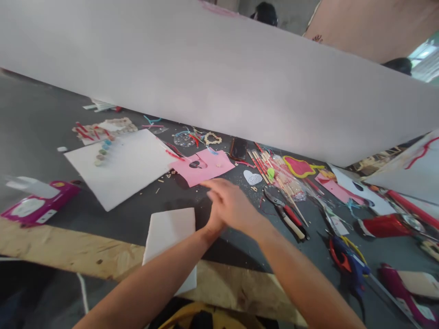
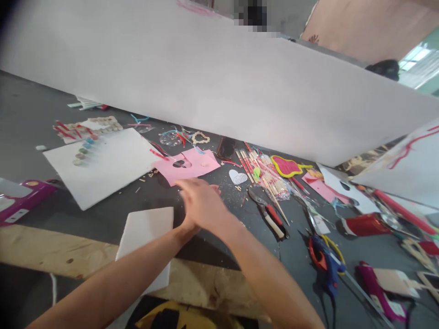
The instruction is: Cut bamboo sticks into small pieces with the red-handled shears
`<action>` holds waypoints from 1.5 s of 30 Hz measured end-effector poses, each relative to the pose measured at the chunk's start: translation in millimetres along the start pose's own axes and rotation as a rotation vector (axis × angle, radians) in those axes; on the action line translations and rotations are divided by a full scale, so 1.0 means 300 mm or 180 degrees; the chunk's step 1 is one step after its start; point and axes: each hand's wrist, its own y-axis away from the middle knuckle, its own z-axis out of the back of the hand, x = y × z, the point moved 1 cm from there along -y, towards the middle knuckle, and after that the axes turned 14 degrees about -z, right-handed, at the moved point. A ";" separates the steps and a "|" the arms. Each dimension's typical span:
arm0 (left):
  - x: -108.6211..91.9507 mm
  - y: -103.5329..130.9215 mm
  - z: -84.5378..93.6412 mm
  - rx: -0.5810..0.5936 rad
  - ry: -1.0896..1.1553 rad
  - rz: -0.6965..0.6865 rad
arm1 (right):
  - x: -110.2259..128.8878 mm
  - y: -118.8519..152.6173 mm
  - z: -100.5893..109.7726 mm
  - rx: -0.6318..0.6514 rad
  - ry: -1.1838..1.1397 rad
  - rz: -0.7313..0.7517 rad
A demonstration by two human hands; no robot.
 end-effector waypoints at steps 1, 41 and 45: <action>-0.002 0.003 0.000 -0.0014 -0.0022 -0.0078 | -0.066 0.044 0.048 -0.0064 0.0032 -0.0230; -0.285 -0.070 -0.033 0.0267 -0.0453 -0.1090 | 0.012 0.484 -0.265 0.0379 0.1203 0.0527; -0.304 -0.079 0.017 0.0316 -0.1607 -0.1389 | 0.017 0.485 -0.280 0.0343 0.1123 0.0493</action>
